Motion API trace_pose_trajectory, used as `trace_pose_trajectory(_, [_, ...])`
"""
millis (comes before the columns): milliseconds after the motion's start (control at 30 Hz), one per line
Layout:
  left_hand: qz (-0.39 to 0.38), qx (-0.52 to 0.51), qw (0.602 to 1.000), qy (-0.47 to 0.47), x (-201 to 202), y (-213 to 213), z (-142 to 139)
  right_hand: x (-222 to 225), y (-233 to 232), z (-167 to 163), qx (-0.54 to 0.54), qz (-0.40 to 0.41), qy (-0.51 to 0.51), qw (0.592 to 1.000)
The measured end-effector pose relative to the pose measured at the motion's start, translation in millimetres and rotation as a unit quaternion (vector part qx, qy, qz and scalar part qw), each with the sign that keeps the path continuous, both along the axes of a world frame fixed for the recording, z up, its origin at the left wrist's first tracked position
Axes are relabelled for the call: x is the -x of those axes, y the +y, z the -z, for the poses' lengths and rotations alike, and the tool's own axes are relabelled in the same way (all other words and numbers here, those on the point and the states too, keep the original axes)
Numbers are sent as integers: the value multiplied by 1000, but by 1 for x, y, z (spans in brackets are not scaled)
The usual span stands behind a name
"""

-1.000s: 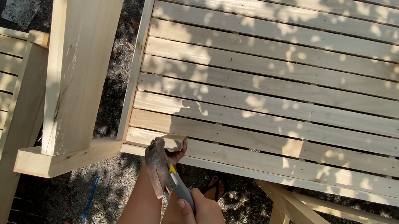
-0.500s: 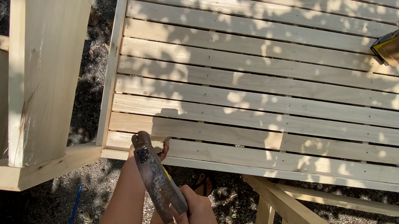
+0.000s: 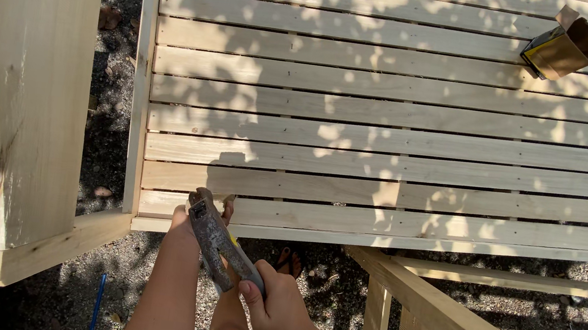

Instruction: The person hammers nails into a slatted wooden furniture frame outdoors, holding a nail in one hand and a claw hammer in the other. They take nails from an open cardboard nail box on the frame, position each nail on a slat, and drive it in, working across the slats.

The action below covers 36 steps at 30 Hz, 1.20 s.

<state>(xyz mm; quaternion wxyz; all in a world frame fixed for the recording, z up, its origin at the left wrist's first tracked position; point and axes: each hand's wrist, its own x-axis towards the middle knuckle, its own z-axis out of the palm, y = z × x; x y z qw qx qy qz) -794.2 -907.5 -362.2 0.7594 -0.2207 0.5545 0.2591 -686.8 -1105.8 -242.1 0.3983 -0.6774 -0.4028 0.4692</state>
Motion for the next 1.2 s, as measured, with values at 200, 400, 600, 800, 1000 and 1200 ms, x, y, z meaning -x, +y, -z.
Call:
trace_pose_trajectory(200, [12, -18, 999, -28, 5, -2, 8, 2, -4, 14, 131, -33, 12, 991])
trace_pose_trajectory(400, [38, -32, 997, -53, 5, -1, 8, 10, -4, 16, 173, -21, 13, 985])
trace_pose_trajectory(600, [59, -46, 995, -59, 3, -1, -9, 1, -1, 16, 130, -5, 49, 990])
trace_pose_trajectory(800, [46, 5, 997, -61, 6, 9, -8, -5, -5, 30, 99, -1, -9, 995])
trace_pose_trajectory(1000, [-9, 35, 991, -132, 1, 23, 11, -19, 13, 11, 169, 20, -25, 985])
trace_pose_trajectory(1200, [6, 70, 993, -93, -3, 30, 2, -30, 28, -24, -14, 58, -73, 996])
